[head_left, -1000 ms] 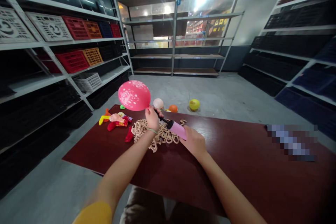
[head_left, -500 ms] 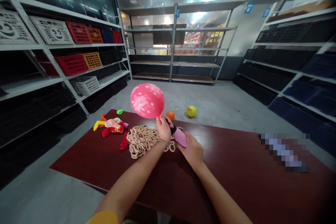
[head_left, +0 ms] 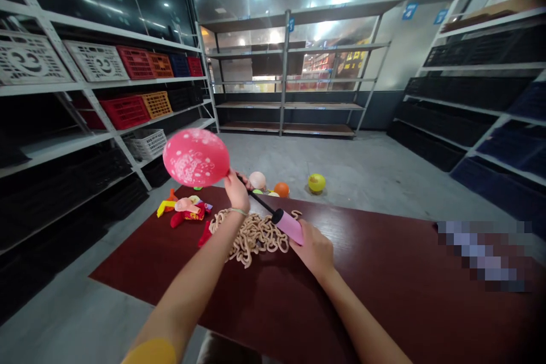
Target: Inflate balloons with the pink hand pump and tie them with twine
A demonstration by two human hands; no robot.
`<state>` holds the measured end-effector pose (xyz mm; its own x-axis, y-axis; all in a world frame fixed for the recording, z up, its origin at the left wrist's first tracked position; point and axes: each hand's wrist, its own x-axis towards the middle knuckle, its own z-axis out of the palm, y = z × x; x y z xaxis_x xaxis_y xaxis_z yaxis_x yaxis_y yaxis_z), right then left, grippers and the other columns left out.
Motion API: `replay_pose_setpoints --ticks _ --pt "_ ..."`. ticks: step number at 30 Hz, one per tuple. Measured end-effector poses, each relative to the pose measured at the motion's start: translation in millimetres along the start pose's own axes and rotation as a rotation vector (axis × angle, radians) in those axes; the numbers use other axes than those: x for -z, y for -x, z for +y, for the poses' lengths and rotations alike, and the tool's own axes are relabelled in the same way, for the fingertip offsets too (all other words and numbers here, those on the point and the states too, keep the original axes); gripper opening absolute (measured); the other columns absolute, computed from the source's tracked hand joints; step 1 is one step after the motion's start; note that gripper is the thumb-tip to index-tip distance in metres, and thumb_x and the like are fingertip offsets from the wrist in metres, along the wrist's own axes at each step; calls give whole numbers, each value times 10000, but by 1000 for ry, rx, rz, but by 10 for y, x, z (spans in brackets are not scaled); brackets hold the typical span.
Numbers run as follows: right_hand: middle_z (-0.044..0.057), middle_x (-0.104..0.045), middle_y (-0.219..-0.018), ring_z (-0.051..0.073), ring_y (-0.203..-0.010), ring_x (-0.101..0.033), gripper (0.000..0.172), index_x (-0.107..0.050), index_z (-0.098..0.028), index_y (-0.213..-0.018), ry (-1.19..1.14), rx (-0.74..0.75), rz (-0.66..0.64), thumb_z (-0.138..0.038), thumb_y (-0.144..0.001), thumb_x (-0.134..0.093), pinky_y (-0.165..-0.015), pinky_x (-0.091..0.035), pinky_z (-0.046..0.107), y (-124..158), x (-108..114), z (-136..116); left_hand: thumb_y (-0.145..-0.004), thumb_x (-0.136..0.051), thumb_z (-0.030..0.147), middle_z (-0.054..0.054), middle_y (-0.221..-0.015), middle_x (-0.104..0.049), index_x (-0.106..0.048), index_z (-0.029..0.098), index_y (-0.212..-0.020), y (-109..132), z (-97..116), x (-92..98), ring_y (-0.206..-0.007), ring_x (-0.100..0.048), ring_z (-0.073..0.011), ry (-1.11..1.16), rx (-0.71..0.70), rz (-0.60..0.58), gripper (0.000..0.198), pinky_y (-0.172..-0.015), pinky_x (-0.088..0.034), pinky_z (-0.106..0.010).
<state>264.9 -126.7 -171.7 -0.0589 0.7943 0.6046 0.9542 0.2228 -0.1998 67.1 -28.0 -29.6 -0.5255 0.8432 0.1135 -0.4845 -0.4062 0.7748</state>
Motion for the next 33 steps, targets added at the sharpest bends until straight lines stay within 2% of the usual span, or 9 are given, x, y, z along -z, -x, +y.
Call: replay_pose_setpoints --ticks 5,7,11,15,17,21,27,30,33 --pt "49 -681 -937 191 -816 -621 387 -583 -206 -1159 39 -42 3 -339 -800 -637 -658 -357 272 10 103 1 -896 -466 415 77 -484 -428 -380 227 -741 676 -512 -47 -343 -397 -82 4 88 -82 258 -388 -342 -200" --pt "51 -680 -937 187 -814 -620 388 -580 -205 -1162 28 -39 -16 -353 -807 -633 -657 -357 267 18 137 -7 -873 -499 391 65 -483 -444 -384 225 -719 784 -599 -18 -354 -418 -91 -23 136 -127 254 -396 -359 -211" --pt "53 -684 -929 186 -803 -624 394 -569 -214 -1185 24 7 -71 -392 -836 -609 -650 -362 264 17 145 -28 -862 -509 383 67 -475 -429 -387 224 -727 471 -402 83 -335 -403 -93 -48 156 -98 241 -380 -348 -218" --pt "44 -688 -932 187 -800 -627 389 -559 -226 -1195 19 48 -78 -366 -834 -601 -660 -382 275 -8 89 -35 -874 -498 395 87 -492 -421 -388 229 -784 -74 -2 163 -329 -384 -77 -37 54 -19 218 -377 -325 -191" --pt "41 -687 -934 186 -805 -623 387 -559 -228 -1194 27 51 -64 -340 -825 -602 -669 -385 276 -18 61 -36 -875 -501 416 94 -498 -420 -382 233 -798 -202 92 152 -329 -371 -70 -26 11 16 231 -373 -308 -181" --pt "46 -680 -926 185 -794 -609 396 -574 -212 -1174 68 -19 -15 -330 -800 -630 -660 -358 270 -23 60 -19 -888 -488 463 94 -487 -400 -362 230 -761 40 -119 27 -328 -361 -67 -9 -5 66 294 -367 -302 -185" --pt "41 -675 -926 177 -799 -604 388 -577 -206 -1157 51 -58 0 -368 -809 -637 -646 -328 262 -5 128 8 -896 -481 449 82 -487 -440 -377 225 -738 738 -624 -63 -330 -406 -78 -66 80 -141 293 -379 -353 -207" --pt "47 -676 -902 178 -788 -603 371 -583 -208 -1146 69 -25 -24 -378 -819 -632 -638 -320 265 10 129 -27 -881 -509 447 82 -487 -442 -381 223 -736 622 -535 32 -329 -413 -79 -97 129 -137 296 -379 -356 -206" --pt "50 -679 -910 182 -795 -607 385 -576 -215 -1169 75 26 -54 -370 -821 -631 -644 -332 269 12 115 -65 -872 -521 436 79 -495 -438 -383 219 -731 249 -249 148 -336 -417 -75 -110 137 -80 293 -387 -359 -201"
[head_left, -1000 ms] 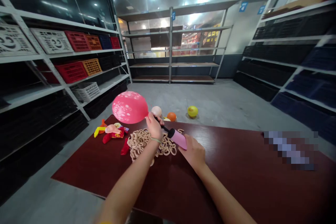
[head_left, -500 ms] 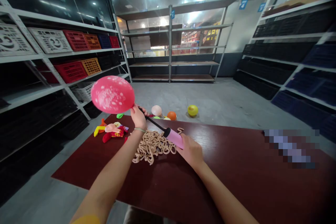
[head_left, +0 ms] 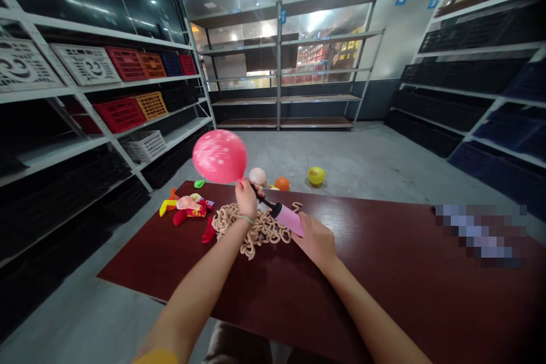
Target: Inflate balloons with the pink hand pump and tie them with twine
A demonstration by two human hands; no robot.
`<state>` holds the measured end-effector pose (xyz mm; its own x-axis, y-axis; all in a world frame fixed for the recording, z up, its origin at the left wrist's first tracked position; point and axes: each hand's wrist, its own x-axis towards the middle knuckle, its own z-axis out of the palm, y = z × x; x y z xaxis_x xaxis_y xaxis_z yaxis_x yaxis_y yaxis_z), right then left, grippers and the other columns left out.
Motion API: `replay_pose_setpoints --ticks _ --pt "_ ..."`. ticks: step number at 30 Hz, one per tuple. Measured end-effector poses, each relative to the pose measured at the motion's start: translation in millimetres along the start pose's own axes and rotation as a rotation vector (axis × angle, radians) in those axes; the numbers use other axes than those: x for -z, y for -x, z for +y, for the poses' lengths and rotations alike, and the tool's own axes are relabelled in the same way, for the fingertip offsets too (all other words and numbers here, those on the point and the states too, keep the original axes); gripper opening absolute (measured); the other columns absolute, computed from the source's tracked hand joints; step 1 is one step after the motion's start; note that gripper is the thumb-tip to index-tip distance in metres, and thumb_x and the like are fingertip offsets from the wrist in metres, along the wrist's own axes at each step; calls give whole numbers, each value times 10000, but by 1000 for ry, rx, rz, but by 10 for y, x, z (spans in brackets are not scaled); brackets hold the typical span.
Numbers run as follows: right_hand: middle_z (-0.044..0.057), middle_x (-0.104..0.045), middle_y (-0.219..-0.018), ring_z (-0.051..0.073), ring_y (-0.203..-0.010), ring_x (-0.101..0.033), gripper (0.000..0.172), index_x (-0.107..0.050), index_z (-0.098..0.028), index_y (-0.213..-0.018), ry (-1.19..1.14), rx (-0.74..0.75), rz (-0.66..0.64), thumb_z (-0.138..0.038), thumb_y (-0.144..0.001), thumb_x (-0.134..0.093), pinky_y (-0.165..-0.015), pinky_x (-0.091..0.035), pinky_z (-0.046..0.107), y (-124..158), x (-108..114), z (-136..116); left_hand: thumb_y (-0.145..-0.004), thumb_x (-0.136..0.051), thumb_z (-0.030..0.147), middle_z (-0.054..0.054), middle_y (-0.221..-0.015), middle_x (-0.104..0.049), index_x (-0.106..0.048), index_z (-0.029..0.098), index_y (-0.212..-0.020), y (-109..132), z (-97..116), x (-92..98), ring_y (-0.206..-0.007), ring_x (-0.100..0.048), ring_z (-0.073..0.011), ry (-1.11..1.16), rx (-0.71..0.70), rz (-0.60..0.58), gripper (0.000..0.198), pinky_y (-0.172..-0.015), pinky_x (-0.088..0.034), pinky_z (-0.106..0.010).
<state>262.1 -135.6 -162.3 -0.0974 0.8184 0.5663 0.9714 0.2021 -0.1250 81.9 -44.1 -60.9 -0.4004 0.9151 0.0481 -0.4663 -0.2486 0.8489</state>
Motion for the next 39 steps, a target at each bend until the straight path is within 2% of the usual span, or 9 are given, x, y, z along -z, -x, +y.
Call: replay_pose_setpoints --ticks 3,6,13,16,19,24,28,34,39 --pt "39 -675 -907 180 -787 -610 380 -572 -220 -1171 -20 17 10 -343 -817 -626 -653 -348 273 -14 -17 -17 -866 -518 415 83 -502 -437 -378 223 -756 -307 322 119 -339 -410 -75 7 -58 48 263 -388 -351 -197" --pt "30 -666 -885 180 -773 -604 370 -576 -226 -1158 -20 12 36 -316 -803 -627 -650 -347 278 -32 -36 -8 -869 -505 426 92 -511 -433 -360 229 -768 -401 399 116 -345 -393 -63 32 -122 89 265 -392 -329 -180" --pt "38 -655 -903 186 -763 -576 405 -581 -219 -1149 93 -50 65 -322 -769 -674 -638 -306 288 -29 -13 68 -876 -489 447 99 -494 -391 -354 224 -728 242 -346 -179 -353 -393 -58 37 -41 68 300 -411 -331 -178" --pt "31 -652 -894 185 -774 -585 404 -578 -210 -1156 62 -26 72 -326 -779 -665 -646 -313 288 -5 11 56 -857 -543 394 99 -514 -408 -382 218 -748 389 -477 -166 -365 -426 -55 32 -18 17 261 -420 -345 -170" --pt "23 -647 -863 183 -765 -590 380 -582 -208 -1142 31 23 56 -339 -793 -658 -653 -323 287 10 20 13 -848 -545 350 83 -510 -428 -389 213 -720 240 -305 4 -368 -443 -66 23 -17 -24 244 -418 -361 -180" --pt "22 -647 -854 185 -781 -594 385 -582 -224 -1145 7 102 46 -270 -770 -658 -663 -335 282 -13 -11 -36 -854 -516 363 73 -510 -454 -383 219 -732 -248 311 336 -356 -423 -78 31 -85 54 231 -405 -375 -198" --pt "19 -647 -854 182 -753 -585 389 -592 -235 -1134 5 75 68 -261 -753 -668 -655 -337 284 -35 -51 -13 -851 -535 371 86 -515 -427 -380 227 -765 -365 504 343 -348 -383 -71 92 -131 125 228 -389 -335 -187" --pt "45 -659 -916 197 -788 -589 397 -582 -222 -1149 44 -29 83 -301 -770 -671 -659 -334 284 -17 -48 69 -897 -453 398 76 -477 -404 -358 228 -695 153 -93 -90 -346 -382 -81 104 -83 136 280 -371 -310 -199" --pt "41 -673 -925 196 -798 -618 380 -548 -208 -1167 -6 -77 103 -289 -802 -620 -650 -346 275 18 -3 91 -902 -457 440 61 -476 -448 -404 220 -682 481 -431 -321 -340 -414 -85 7 -27 -51 315 -376 -351 -212"
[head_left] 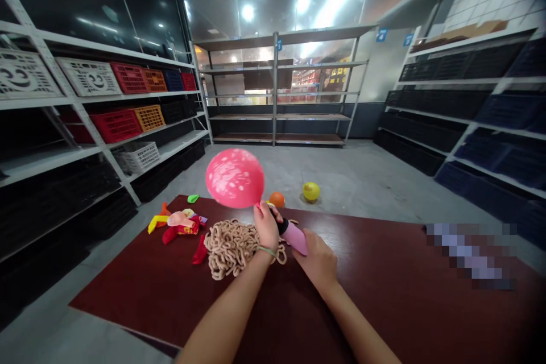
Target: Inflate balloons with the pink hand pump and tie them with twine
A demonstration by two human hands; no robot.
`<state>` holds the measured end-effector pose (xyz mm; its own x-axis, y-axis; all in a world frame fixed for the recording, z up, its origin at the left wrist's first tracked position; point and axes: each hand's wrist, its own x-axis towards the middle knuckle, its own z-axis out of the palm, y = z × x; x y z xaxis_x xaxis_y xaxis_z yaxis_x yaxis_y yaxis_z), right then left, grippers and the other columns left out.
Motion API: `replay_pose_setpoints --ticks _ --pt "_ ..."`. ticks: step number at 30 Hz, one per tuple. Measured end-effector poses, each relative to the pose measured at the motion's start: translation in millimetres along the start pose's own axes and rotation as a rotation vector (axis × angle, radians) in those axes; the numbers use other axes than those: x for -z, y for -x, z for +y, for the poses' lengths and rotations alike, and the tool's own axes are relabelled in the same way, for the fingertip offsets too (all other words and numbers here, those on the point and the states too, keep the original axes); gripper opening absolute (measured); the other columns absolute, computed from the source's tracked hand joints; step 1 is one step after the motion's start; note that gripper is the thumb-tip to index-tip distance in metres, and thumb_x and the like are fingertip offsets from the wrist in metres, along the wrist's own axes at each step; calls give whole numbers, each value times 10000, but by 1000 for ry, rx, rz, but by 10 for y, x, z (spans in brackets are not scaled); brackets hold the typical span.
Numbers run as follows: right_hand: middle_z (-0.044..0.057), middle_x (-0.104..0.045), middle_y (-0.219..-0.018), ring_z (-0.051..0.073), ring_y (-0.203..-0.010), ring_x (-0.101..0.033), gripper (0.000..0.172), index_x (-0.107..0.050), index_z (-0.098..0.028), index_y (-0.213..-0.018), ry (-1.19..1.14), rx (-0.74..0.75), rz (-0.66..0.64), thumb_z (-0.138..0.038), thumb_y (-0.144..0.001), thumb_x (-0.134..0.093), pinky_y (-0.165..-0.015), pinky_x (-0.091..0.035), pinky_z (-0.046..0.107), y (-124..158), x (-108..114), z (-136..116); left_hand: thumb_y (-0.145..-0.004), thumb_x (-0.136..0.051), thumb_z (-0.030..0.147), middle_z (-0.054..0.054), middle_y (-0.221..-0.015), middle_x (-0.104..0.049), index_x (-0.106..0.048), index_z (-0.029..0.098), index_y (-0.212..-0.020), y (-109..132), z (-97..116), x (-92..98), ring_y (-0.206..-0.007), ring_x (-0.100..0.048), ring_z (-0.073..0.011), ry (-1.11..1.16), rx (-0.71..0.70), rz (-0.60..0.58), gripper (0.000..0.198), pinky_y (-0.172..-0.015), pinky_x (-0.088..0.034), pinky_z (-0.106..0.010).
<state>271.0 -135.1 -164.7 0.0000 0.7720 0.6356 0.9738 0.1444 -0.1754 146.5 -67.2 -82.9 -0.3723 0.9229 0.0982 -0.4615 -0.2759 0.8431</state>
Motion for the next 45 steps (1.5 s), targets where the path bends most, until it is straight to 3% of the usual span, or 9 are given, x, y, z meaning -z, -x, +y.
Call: replay_pose_setpoints --ticks 7,10,14,20,24,31,36,41,45 --pt "31 -669 -865 184 -758 -618 388 -577 -210 -1162 1 156 -47 -309 -795 -657 -653 -362 278 -34 -4 -94 -866 -520 397 68 -494 -452 -392 214 -728 -613 548 525 -343 -419 -80 38 -17 56 263 -392 -370 -200" --pt "21 -666 -870 177 -761 -615 402 -580 -219 -1159 -17 157 -40 -286 -774 -677 -657 -363 271 -55 -20 -117 -876 -512 420 79 -509 -445 -397 222 -789 -785 743 594 -343 -406 -82 63 -58 131 245 -383 -353 -198" --pt "17 -658 -852 179 -737 -598 403 -585 -222 -1144 33 91 -4 -286 -759 -686 -630 -339 278 -54 -21 -100 -900 -473 418 88 -490 -412 -364 233 -766 -615 499 379 -333 -363 -78 102 -72 215 254 -361 -308 -190" --pt "31 -671 -873 186 -753 -603 375 -578 -212 -1141 47 26 13 -294 -784 -662 -635 -338 276 -7 3 -67 -896 -464 535 73 -464 -419 -377 220 -688 -101 -61 109 -326 -395 -75 49 19 42 387 -366 -342 -200" --pt "37 -679 -898 188 -771 -626 398 -563 -208 -1179 -19 79 -36 -318 -806 -650 -641 -358 275 23 -16 -108 -887 -485 516 71 -472 -440 -383 217 -713 -194 112 243 -321 -398 -78 44 28 11 361 -364 -352 -202" --pt "41 -687 -900 194 -786 -640 393 -565 -211 -1174 -70 81 -41 -263 -790 -630 -670 -395 276 4 -72 -155 -883 -505 474 82 -491 -443 -381 228 -793 -777 710 391 -326 -404 -82 23 -69 60 290 -359 -332 -187" --pt "47 -687 -932 197 -814 -637 427 -552 -208 -1199 -59 11 -25 -280 -787 -641 -663 -386 275 -4 -92 -131 -909 -442 474 91 -492 -422 -367 232 -775 -543 438 123 -318 -373 -68 6 -105 188 287 -355 -314 -183" --pt "55 -686 -974 199 -840 -638 420 -539 -196 -1199 -66 -47 -23 -339 -814 -627 -649 -376 276 17 -53 -70 -897 -469 492 86 -487 -431 -360 231 -737 -50 62 -91 -313 -383 -71 -2 -38 15 324 -355 -327 -197" --pt "45 -686 -956 194 -824 -639 427 -536 -206 -1217 -87 6 -55 -332 -818 -621 -660 -384 279 28 -18 -96 -889 -487 490 84 -482 -431 -360 229 -740 -151 211 61 -314 -393 -75 -4 12 -65 327 -367 -353 -199"
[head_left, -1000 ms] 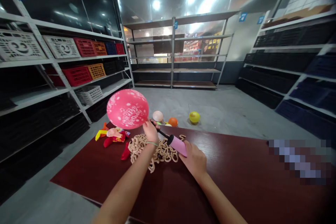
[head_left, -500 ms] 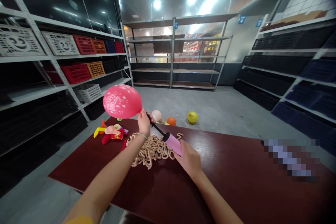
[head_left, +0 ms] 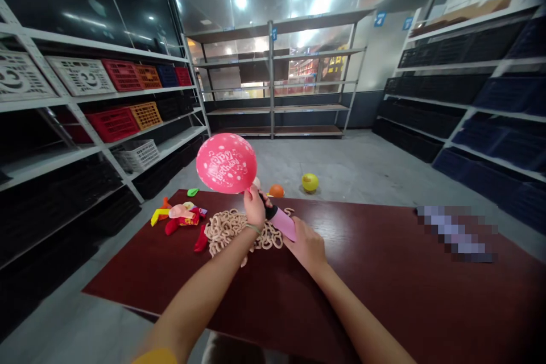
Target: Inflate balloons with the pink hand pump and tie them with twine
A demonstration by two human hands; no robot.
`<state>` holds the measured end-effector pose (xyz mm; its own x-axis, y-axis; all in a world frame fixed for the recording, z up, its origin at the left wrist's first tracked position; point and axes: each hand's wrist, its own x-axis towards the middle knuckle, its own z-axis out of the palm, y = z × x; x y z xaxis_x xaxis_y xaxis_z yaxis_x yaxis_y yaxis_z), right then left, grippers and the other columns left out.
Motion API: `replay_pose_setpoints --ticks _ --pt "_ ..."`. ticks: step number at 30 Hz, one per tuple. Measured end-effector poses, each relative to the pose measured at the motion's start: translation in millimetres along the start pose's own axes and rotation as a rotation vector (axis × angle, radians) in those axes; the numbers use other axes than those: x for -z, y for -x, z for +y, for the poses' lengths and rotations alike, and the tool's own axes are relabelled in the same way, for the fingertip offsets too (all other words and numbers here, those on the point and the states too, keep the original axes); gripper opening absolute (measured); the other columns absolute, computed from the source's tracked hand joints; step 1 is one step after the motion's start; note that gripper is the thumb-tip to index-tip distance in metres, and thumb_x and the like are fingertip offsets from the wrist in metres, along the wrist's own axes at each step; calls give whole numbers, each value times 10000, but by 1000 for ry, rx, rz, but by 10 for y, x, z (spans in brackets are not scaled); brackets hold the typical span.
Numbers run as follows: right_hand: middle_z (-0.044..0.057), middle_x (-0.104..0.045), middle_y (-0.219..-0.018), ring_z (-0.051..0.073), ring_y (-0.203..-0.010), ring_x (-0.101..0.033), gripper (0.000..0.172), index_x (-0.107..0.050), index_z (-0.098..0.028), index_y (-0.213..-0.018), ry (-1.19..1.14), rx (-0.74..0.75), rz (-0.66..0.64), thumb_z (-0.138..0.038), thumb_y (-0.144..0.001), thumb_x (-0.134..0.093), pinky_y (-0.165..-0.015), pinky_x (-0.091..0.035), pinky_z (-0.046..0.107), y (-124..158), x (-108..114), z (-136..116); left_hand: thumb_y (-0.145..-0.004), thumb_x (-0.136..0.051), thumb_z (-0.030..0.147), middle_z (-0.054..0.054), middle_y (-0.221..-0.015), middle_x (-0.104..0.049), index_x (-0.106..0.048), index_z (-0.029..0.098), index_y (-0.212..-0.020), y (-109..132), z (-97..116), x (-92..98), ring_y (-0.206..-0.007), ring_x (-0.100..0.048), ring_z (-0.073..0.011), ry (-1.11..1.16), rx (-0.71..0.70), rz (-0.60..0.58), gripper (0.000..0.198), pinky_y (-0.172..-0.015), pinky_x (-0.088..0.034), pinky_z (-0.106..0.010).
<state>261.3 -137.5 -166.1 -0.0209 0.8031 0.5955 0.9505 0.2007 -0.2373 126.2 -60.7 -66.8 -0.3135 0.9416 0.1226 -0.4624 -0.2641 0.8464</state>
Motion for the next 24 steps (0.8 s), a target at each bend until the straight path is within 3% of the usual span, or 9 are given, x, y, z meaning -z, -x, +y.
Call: replay_pose_setpoints --ticks 4,7,9,12,15,17,20,24 --pt "32 -677 -890 193 -790 -632 392 -566 -210 -1171 -18 57 3 -309 -797 -628 -665 -393 283 -16 -3 -53 -877 -515 469 79 -486 -436 -364 226 -743 -380 402 259 -325 -408 -79 -36 -60 48 316 -371 -352 -193" --pt "32 -672 -873 189 -775 -624 373 -583 -204 -1144 -21 68 13 -296 -785 -631 -657 -390 283 -40 -21 -60 -875 -513 435 86 -490 -427 -351 228 -737 -576 590 328 -323 -386 -74 -28 -108 94 297 -366 -336 -189" --pt "33 -667 -864 186 -764 -614 368 -594 -207 -1132 12 55 23 -294 -777 -639 -651 -377 280 -52 -31 -50 -882 -491 408 90 -491 -416 -342 226 -730 -560 547 297 -324 -368 -65 -4 -129 161 281 -369 -323 -180" --pt "37 -660 -871 188 -766 -601 393 -595 -219 -1143 87 12 35 -314 -768 -667 -656 -359 279 -52 -25 -23 -898 -449 397 90 -481 -406 -348 225 -719 -302 237 185 -332 -371 -66 22 -104 238 269 -378 -328 -183" --pt "43 -659 -902 196 -789 -598 416 -588 -221 -1156 128 0 25 -350 -773 -685 -664 -353 283 -38 5 6 -901 -452 438 78 -485 -419 -377 217 -698 34 -123 101 -353 -406 -70 15 -55 156 309 -398 -358 -192" --pt "45 -661 -909 198 -799 -599 403 -589 -220 -1148 130 19 8 -359 -782 -681 -662 -350 283 -28 23 14 -894 -470 472 70 -493 -434 -392 213 -692 148 -234 108 -367 -428 -71 9 -37 124 338 -410 -374 -195" --pt "43 -665 -908 193 -803 -604 412 -572 -218 -1187 112 75 -26 -349 -805 -654 -656 -353 281 -23 24 1 -883 -486 472 67 -493 -440 -389 213 -695 43 -128 209 -353 -419 -73 10 -18 102 334 -405 -375 -200" --pt "39 -668 -885 190 -799 -610 422 -564 -209 -1201 100 93 -29 -318 -800 -638 -664 -368 277 -37 -12 -29 -869 -508 420 77 -498 -437 -375 220 -734 -414 310 394 -344 -414 -75 27 -32 114 275 -402 -370 -196"
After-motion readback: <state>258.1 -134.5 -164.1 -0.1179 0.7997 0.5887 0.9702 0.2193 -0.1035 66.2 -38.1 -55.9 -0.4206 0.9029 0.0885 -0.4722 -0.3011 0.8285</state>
